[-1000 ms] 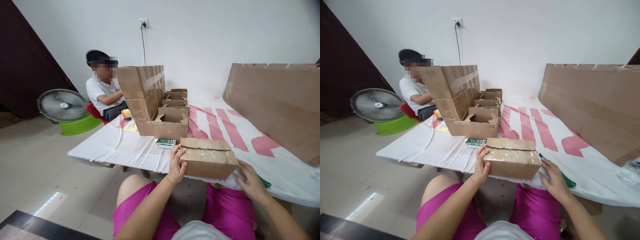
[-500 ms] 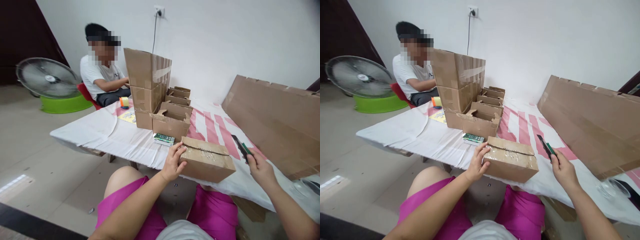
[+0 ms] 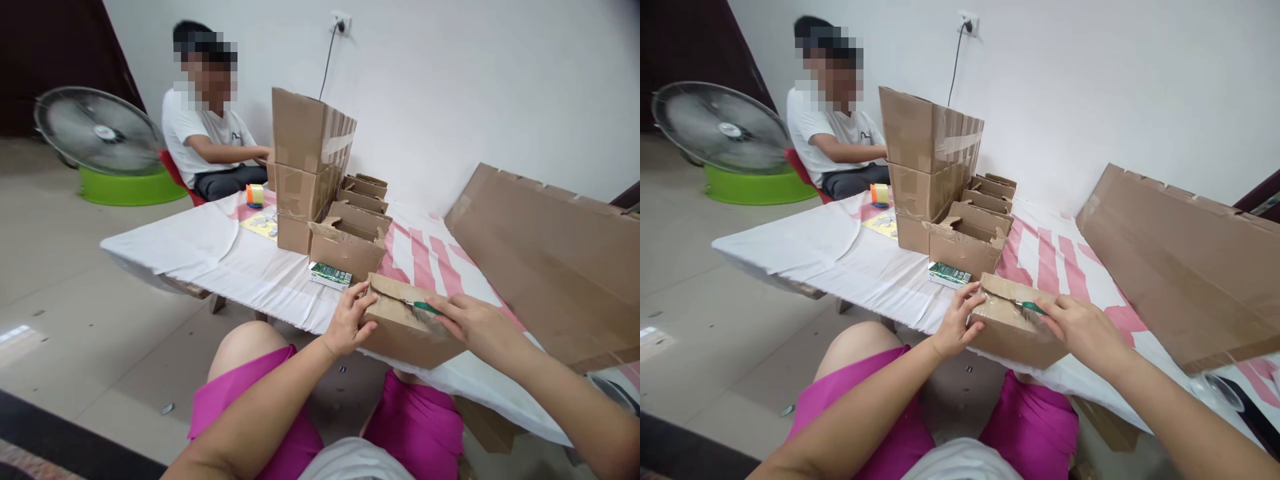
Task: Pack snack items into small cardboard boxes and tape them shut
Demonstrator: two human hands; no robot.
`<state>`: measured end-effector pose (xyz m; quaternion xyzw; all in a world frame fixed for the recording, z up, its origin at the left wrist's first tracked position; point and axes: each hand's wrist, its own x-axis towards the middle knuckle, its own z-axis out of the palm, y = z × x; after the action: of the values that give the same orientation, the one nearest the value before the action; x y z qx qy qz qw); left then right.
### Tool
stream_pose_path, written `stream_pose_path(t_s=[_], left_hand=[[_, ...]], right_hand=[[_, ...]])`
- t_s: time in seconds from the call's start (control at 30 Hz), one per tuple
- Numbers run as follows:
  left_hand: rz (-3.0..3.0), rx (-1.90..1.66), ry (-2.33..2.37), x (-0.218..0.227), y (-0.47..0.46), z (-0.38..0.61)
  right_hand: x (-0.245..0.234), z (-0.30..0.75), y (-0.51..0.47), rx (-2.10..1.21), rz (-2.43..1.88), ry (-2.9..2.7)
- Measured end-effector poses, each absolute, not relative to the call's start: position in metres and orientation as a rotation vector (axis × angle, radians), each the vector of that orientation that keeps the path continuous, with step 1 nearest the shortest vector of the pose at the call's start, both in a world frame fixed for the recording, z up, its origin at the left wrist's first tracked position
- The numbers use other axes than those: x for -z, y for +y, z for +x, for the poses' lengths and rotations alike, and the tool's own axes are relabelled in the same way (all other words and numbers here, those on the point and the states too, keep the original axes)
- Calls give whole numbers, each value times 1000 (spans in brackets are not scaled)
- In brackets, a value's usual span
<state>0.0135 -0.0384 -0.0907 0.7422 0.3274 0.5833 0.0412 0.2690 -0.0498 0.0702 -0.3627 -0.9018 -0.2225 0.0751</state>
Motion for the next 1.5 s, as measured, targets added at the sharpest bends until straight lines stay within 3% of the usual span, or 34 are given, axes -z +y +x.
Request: stream_pose_path(t_s=[0.57, 0.8, 1.03, 1.23, 1.4, 1.5], left_hand=[[2452, -1613, 1021, 80, -43, 19], [2421, -1629, 1002, 78, -42, 19], [2362, -1652, 952, 82, -38, 25], [2393, -1683, 936, 83, -37, 25], [2498, -1679, 869, 84, -36, 22], [2525, -1669, 847, 85, -36, 21]], right_hand=[[-86, 318, -73, 602, -1350, -2766], [-87, 347, -74, 772, -1401, -2737], [-93, 356, -89, 486, -1471, -2402], [-30, 400, -56, 530, -1764, -2054], [60, 426, -47, 237, -2023, -2227], [81, 429, -46, 81, -2134, -2301]])
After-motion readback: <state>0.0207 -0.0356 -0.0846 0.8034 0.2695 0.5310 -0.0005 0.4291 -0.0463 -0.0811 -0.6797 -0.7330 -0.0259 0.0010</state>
